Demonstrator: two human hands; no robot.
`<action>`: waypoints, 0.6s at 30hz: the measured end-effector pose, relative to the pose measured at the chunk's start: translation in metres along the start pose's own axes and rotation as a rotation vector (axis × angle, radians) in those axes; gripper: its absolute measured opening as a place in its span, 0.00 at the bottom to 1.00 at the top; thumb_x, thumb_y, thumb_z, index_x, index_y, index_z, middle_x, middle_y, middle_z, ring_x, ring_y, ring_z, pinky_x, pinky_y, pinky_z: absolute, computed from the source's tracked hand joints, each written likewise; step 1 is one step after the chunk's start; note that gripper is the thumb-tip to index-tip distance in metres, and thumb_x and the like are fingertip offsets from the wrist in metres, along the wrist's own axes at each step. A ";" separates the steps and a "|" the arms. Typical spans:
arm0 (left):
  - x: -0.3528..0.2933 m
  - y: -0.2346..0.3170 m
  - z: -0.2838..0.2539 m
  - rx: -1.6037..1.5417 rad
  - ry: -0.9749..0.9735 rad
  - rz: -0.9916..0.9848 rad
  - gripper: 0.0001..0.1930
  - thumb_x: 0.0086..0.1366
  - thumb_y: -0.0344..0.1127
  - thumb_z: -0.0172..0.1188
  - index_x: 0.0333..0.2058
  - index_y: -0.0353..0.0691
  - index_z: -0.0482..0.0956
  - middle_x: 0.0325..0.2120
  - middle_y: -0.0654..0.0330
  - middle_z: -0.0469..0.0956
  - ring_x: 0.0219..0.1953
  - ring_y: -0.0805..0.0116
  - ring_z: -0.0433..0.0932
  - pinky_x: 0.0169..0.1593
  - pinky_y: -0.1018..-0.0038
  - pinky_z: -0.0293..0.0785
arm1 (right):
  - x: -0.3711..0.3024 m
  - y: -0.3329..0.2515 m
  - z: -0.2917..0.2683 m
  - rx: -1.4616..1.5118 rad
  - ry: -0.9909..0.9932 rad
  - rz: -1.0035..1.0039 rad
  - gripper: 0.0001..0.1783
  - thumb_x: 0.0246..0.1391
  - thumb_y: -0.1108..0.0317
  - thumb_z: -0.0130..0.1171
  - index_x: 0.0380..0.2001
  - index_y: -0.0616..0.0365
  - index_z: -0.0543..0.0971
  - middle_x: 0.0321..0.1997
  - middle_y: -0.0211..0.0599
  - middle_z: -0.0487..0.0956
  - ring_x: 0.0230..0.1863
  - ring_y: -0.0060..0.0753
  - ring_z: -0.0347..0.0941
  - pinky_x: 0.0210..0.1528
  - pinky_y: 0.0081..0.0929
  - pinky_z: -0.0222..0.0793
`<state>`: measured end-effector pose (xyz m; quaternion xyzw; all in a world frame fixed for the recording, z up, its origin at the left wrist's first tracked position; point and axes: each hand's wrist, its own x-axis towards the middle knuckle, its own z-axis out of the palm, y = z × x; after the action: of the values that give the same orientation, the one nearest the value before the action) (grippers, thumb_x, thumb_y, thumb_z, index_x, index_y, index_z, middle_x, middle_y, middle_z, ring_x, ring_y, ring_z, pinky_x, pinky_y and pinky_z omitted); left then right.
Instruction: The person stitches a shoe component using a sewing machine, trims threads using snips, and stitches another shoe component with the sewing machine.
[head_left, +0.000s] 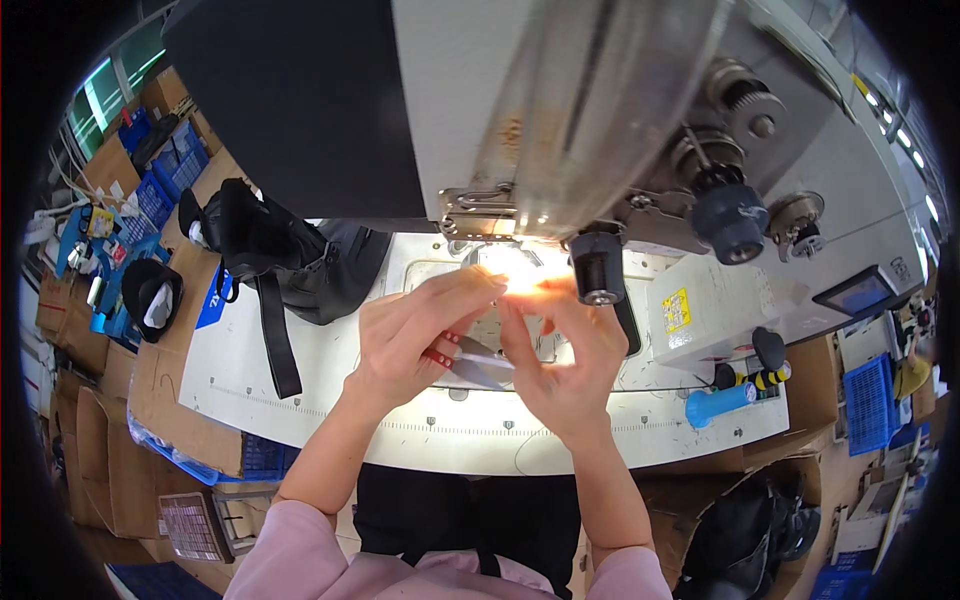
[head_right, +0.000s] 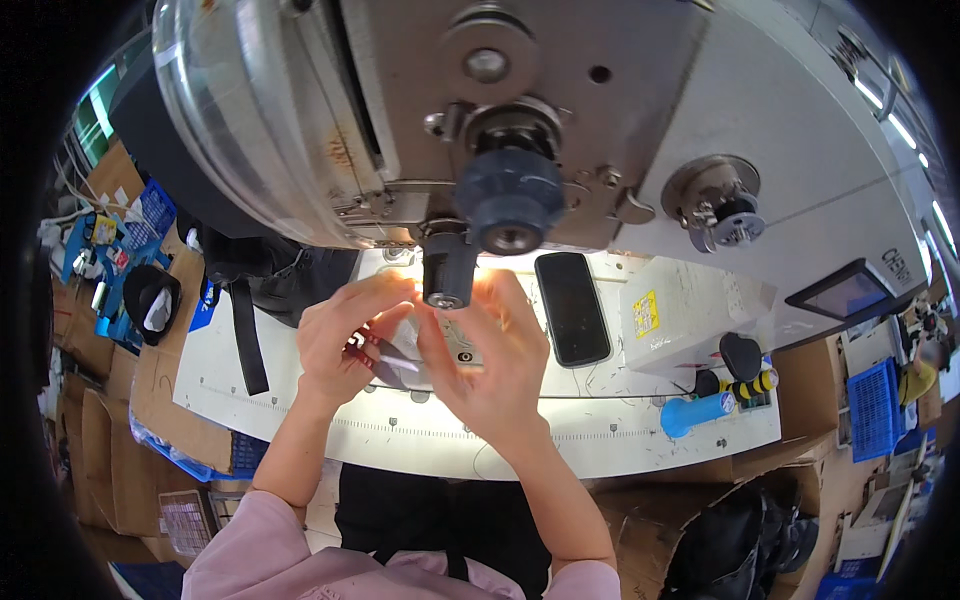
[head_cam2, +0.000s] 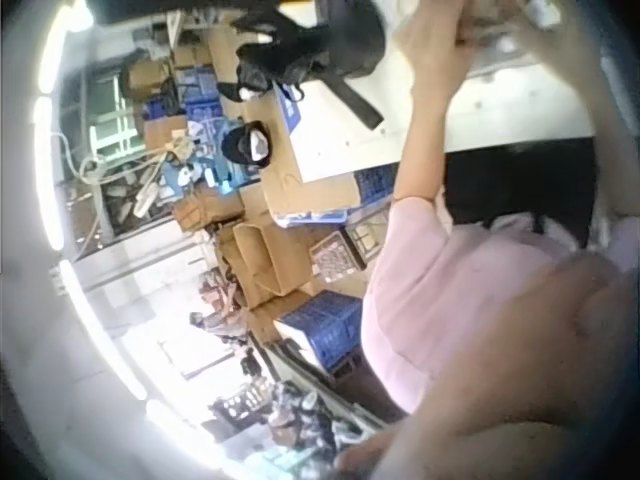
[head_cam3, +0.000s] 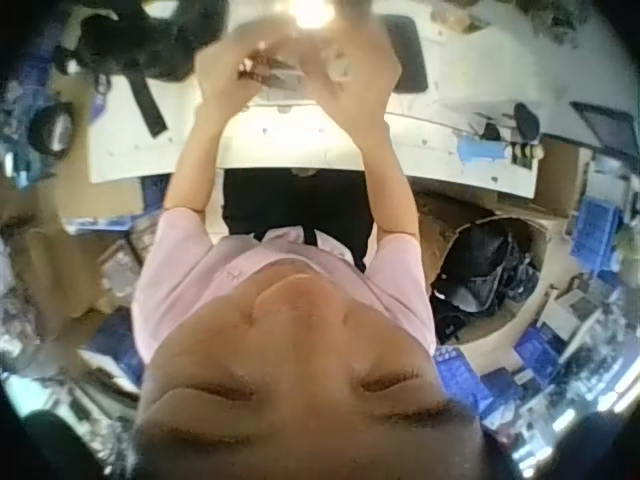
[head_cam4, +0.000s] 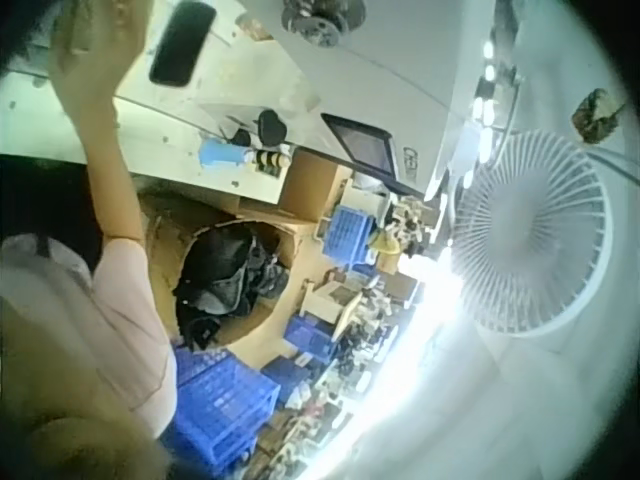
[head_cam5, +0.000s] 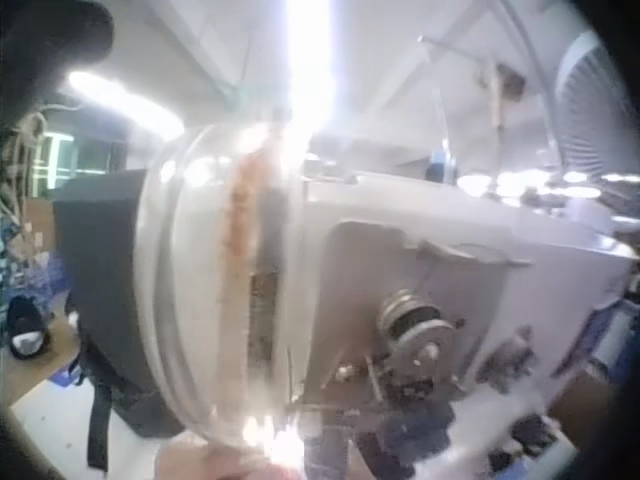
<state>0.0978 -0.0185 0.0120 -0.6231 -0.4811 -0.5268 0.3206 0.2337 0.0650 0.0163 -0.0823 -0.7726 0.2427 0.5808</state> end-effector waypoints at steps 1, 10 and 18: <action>-0.005 -0.004 -0.002 -0.073 -0.083 -0.075 0.25 0.34 0.14 0.56 0.36 0.39 0.82 0.27 0.61 0.80 0.20 0.72 0.75 0.21 0.80 0.70 | -0.003 0.000 -0.002 -0.019 -0.022 -0.003 0.11 0.38 0.77 0.67 0.30 0.56 0.82 0.25 0.32 0.67 0.21 0.25 0.64 0.21 0.21 0.59; -0.015 -0.004 0.008 -0.162 0.023 -0.391 0.24 0.37 0.11 0.57 0.35 0.39 0.80 0.31 0.61 0.76 0.27 0.73 0.76 0.25 0.80 0.71 | -0.007 0.005 -0.004 -0.026 -0.010 0.268 0.06 0.45 0.77 0.63 0.30 0.60 0.79 0.27 0.31 0.69 0.23 0.20 0.64 0.25 0.18 0.61; -0.027 -0.006 0.016 -0.029 0.057 -0.342 0.24 0.37 0.11 0.53 0.36 0.34 0.81 0.32 0.61 0.75 0.23 0.78 0.73 0.23 0.84 0.69 | -0.020 -0.035 -0.026 -0.027 0.191 -0.067 0.05 0.56 0.71 0.53 0.27 0.58 0.71 0.31 0.32 0.71 0.29 0.25 0.66 0.28 0.22 0.63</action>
<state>0.0986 -0.0094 -0.0183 -0.5215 -0.5631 -0.5981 0.2307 0.2701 0.0337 0.0206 -0.0868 -0.7191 0.2038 0.6586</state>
